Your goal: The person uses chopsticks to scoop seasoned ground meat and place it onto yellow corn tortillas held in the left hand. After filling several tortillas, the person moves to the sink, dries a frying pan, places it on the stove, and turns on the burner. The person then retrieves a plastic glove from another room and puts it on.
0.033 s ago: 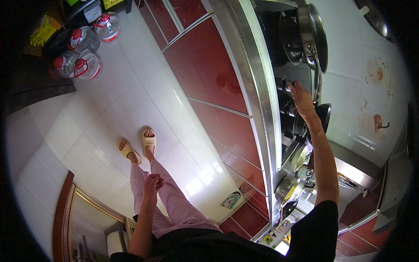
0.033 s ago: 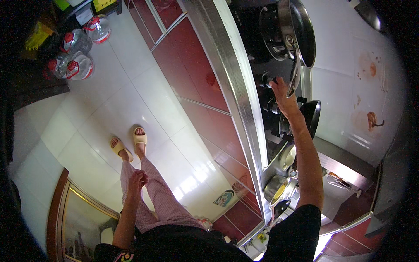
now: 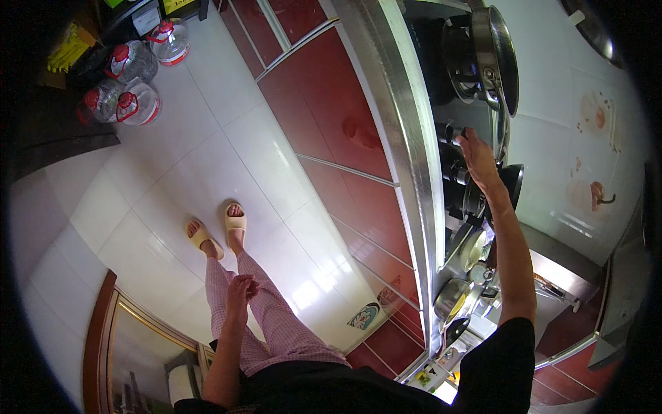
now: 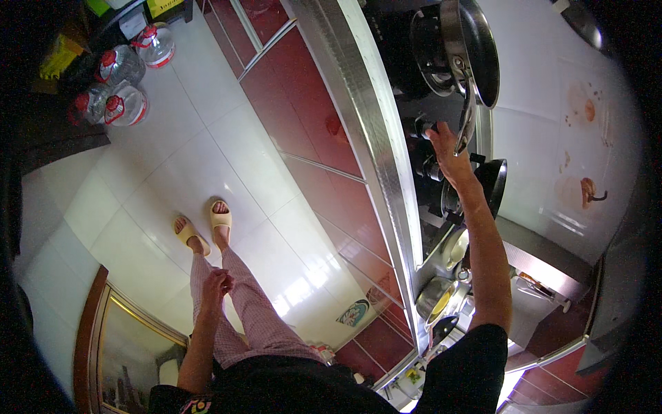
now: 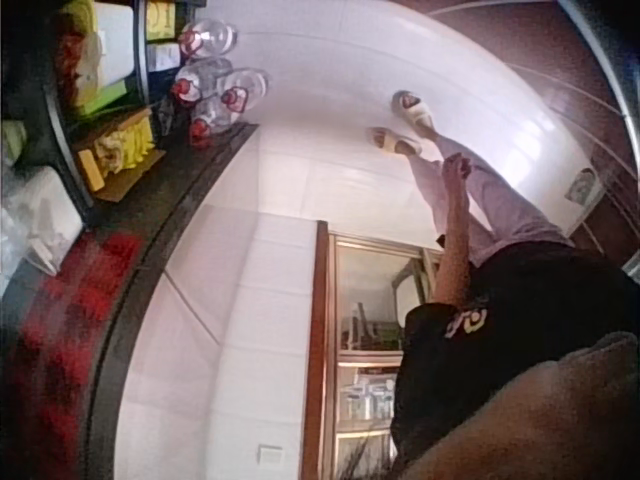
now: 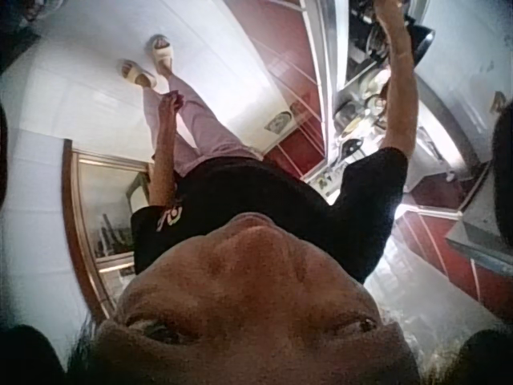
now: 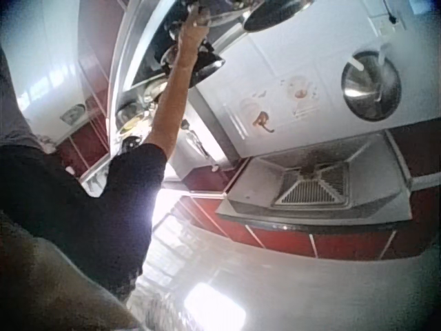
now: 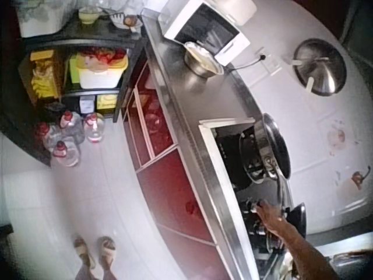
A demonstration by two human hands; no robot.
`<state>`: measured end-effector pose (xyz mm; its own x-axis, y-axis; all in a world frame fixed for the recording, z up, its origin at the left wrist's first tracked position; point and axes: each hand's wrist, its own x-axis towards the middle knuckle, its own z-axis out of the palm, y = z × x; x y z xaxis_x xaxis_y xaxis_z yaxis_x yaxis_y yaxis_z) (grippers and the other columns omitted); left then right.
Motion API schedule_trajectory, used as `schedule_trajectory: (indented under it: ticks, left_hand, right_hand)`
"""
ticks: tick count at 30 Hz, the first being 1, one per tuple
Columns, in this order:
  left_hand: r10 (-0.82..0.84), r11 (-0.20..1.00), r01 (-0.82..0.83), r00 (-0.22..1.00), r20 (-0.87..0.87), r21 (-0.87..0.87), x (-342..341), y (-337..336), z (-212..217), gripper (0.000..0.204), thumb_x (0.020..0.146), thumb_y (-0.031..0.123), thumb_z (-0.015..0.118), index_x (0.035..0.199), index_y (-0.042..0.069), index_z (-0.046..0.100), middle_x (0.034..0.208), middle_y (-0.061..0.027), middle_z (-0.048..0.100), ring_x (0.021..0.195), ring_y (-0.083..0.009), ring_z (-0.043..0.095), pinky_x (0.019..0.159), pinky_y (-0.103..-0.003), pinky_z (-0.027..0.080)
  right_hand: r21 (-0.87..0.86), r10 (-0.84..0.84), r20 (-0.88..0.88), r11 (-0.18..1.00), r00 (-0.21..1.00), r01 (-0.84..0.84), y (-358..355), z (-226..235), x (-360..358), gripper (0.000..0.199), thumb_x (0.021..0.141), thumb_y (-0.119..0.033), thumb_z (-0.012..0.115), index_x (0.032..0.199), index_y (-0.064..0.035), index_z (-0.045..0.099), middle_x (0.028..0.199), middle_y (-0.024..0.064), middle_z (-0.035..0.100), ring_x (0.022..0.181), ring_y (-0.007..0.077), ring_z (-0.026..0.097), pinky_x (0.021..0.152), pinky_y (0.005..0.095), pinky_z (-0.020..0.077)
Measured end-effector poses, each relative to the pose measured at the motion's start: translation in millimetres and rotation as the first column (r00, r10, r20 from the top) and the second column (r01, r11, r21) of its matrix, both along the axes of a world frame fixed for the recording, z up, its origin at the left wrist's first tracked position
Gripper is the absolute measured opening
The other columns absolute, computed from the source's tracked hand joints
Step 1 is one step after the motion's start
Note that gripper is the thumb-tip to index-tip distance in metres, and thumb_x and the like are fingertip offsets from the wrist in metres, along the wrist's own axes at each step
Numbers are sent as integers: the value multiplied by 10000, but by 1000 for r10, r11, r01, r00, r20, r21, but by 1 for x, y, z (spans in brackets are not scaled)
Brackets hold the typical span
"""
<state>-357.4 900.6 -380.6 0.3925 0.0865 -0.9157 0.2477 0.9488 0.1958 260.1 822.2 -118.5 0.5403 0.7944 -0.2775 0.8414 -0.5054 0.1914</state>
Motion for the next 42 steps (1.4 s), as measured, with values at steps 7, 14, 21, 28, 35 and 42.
schedule_trajectory:
  ticks: [7,14,21,28,35,42]
  left_hand:
    - [13,999,-15,997,-78,-30,-8,4,-7,177,968,144,507,1063,22,594,849,-66,661,726,-132,606,684,-272,499]
    - [39,999,-41,998,-55,-33,-11,8,-4,165,968,128,504,1047,16,595,845,-64,656,715,-131,601,680,-271,495]
    - [46,999,-47,998,-51,-20,-15,9,-7,179,975,133,497,1067,15,597,853,-72,656,736,-135,606,696,-277,494]
    - [28,1000,-29,999,-25,-10,-28,10,-8,182,965,170,543,1072,37,609,858,-65,653,732,-160,630,680,-287,521]
    - [45,999,-45,998,-41,-5,-33,14,-6,171,969,147,519,1062,21,587,850,-82,656,703,-160,611,671,-289,519]
    - [74,997,-75,997,-25,-18,-38,13,-3,153,963,128,519,1047,27,598,843,-76,659,711,-154,614,686,-292,515]
  right_hand:
    - [16,-88,-160,996,983,91,11,8,-1,281,1012,-233,505,1188,-16,479,920,238,620,811,447,609,658,432,489]
    - [-20,56,-93,998,994,-58,12,12,-4,308,1007,-225,511,1226,-10,482,951,238,602,837,428,605,689,436,492]
    - [41,37,-152,999,988,-31,15,12,-7,333,993,-187,535,1272,-15,480,977,228,603,830,398,604,698,420,491]
    - [53,5,-182,999,983,4,18,14,-10,350,979,-183,558,1275,-16,474,1000,214,607,856,388,607,716,424,494]
    - [83,173,-67,982,983,-167,14,8,-6,325,964,-159,583,1217,13,474,970,230,603,831,400,616,685,439,494]
    - [33,305,40,951,952,-306,5,3,3,348,969,-168,573,1260,-5,473,1008,245,622,868,429,624,701,437,509]
